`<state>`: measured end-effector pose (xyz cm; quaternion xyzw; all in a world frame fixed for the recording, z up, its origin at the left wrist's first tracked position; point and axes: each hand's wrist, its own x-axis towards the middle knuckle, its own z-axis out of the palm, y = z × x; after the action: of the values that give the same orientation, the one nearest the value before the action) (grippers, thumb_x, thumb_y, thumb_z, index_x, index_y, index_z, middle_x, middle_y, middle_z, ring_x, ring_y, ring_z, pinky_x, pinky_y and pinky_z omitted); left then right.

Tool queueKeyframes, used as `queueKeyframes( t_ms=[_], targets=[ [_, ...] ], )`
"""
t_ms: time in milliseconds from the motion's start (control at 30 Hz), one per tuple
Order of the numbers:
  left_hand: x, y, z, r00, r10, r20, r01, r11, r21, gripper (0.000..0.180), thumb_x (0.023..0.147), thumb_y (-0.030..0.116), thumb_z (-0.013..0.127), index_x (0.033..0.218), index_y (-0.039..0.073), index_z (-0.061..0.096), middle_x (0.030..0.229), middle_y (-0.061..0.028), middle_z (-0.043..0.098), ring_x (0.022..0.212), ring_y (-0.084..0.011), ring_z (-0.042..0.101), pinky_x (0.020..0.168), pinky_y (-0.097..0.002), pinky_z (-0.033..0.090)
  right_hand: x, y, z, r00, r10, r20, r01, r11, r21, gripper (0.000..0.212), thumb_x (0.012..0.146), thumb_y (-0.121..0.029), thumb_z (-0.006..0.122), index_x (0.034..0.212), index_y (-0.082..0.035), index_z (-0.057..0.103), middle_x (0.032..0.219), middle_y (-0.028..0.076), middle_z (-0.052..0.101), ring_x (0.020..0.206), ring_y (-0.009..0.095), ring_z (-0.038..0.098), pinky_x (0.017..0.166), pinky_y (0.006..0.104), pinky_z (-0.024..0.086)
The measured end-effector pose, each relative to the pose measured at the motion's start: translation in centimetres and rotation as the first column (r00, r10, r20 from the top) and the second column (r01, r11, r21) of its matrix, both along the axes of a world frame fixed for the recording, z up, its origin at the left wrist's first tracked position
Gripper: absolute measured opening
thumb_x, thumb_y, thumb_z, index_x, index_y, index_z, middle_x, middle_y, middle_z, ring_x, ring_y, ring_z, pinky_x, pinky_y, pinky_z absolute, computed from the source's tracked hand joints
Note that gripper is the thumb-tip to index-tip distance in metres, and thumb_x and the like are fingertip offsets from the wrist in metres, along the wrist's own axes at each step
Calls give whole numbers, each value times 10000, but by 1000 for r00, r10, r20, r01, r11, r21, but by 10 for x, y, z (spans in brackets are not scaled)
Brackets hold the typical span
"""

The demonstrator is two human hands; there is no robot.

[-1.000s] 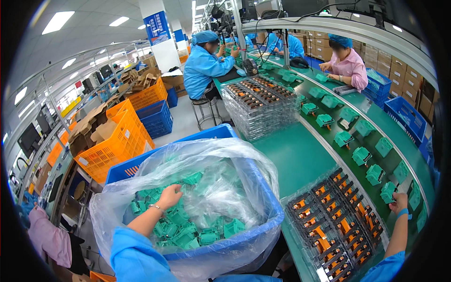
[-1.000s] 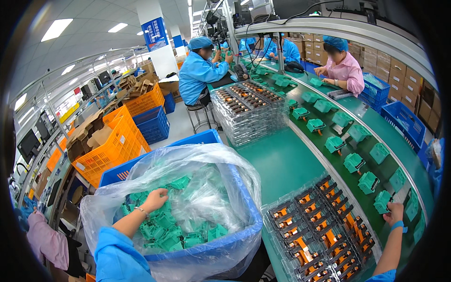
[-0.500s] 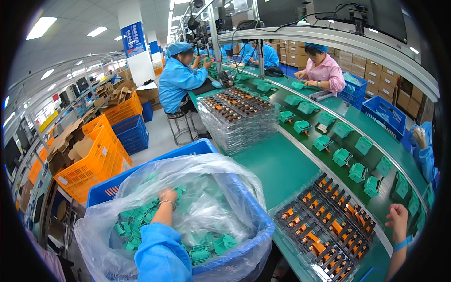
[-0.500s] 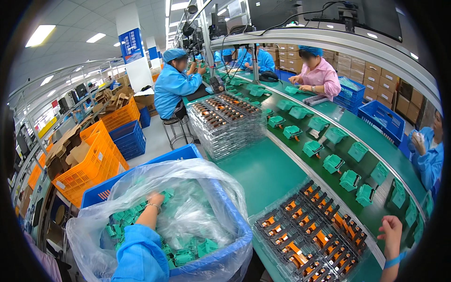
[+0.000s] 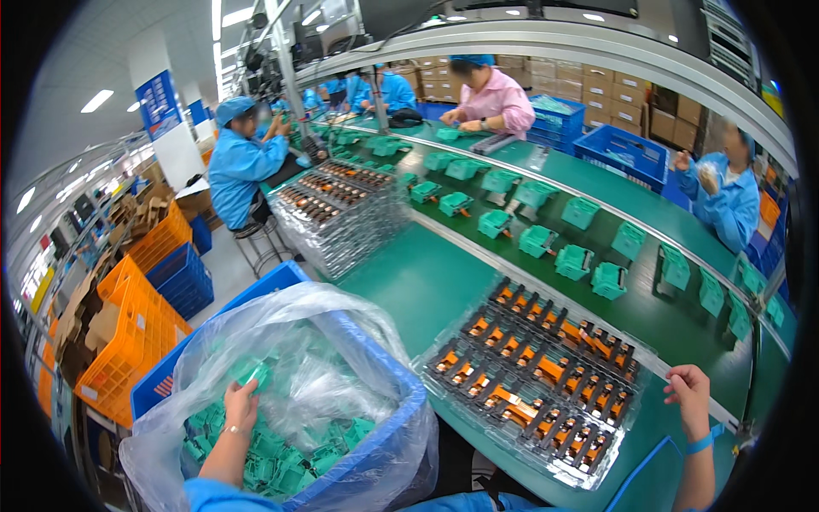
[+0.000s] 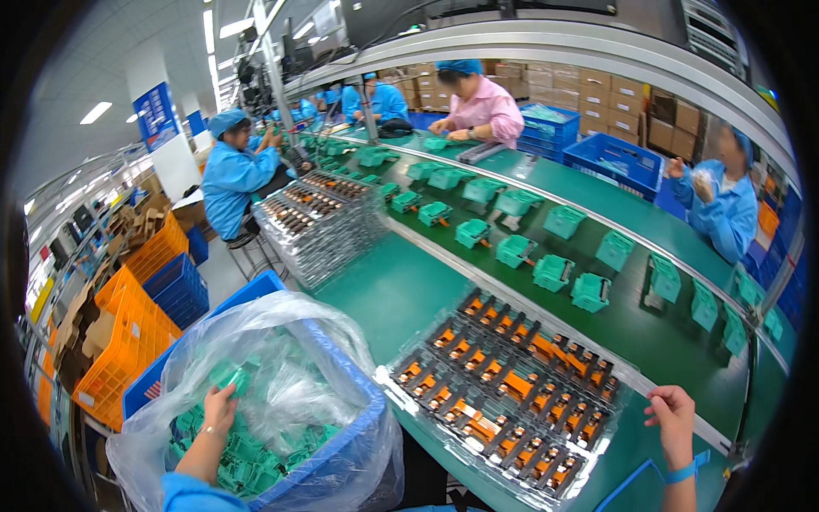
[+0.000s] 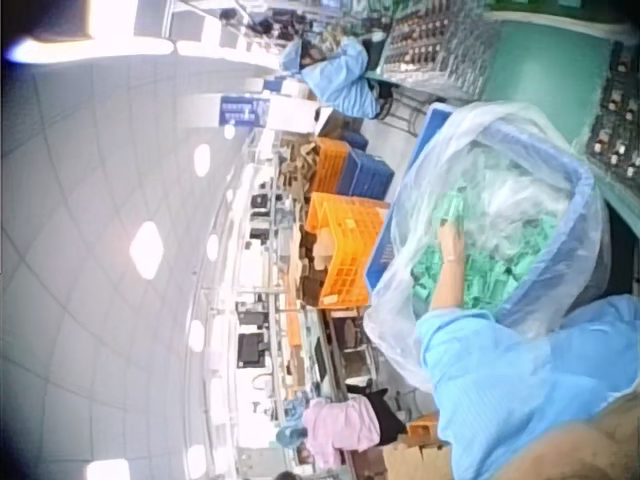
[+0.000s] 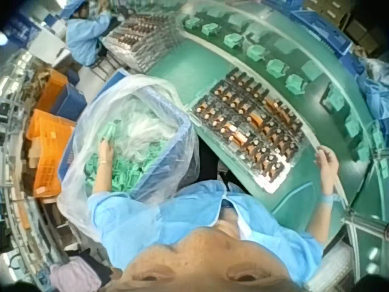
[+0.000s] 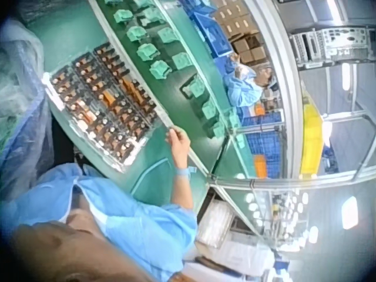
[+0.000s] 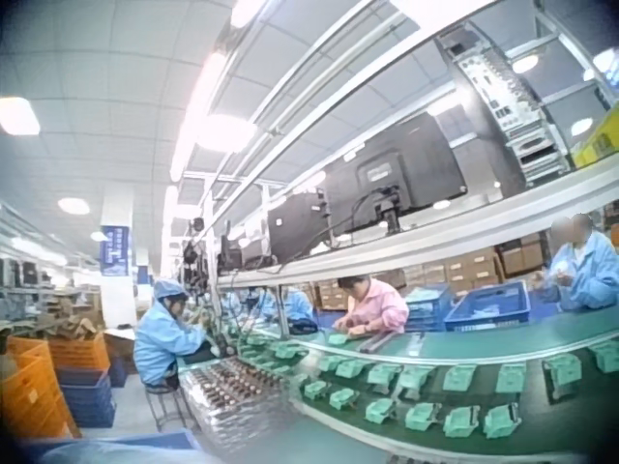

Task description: The person assembles small electronic components into plastic housings by hand at an industrial workstation.

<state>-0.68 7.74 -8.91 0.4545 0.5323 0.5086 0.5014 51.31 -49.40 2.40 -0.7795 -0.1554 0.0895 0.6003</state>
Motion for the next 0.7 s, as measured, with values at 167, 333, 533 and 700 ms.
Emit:
queueKeyframes(
  t_ms=[167,333,533,700],
  targets=[
    [75,-102,104,663,-385,642,484,874,23,451,831,-39,555,1249,-4,391,1235,-118,499,1129,-234,487,1013,-381,374,1,13,-1,997,66,42,-66,998,-3,117,855,-92,572,934,-9,593,855,60,610,702,124,599,569,235,490],
    [166,-148,135,432,-537,725,654,740,157,449,855,61,583,1258,10,392,1263,-107,484,1166,-238,463,1048,-419,339,0,49,9,861,326,390,-224,932,-284,119,840,-94,602,929,-17,617,827,76,624,745,162,607,636,292,487],
    [288,-209,149,193,-759,622,956,288,55,423,875,174,583,1254,75,421,1227,-99,518,1116,-260,511,983,-481,399,7,47,4,552,514,657,-190,844,-501,121,753,-61,632,874,-58,628,844,88,620,788,267,590,687,355,486],
    [326,-239,130,136,-690,711,989,59,-132,439,911,286,524,1280,81,405,1260,-117,496,1127,-279,504,996,-480,389,42,68,-10,368,621,692,-113,768,-630,186,706,-76,629,889,-84,595,906,54,578,854,250,545,689,354,467]
  ],
)
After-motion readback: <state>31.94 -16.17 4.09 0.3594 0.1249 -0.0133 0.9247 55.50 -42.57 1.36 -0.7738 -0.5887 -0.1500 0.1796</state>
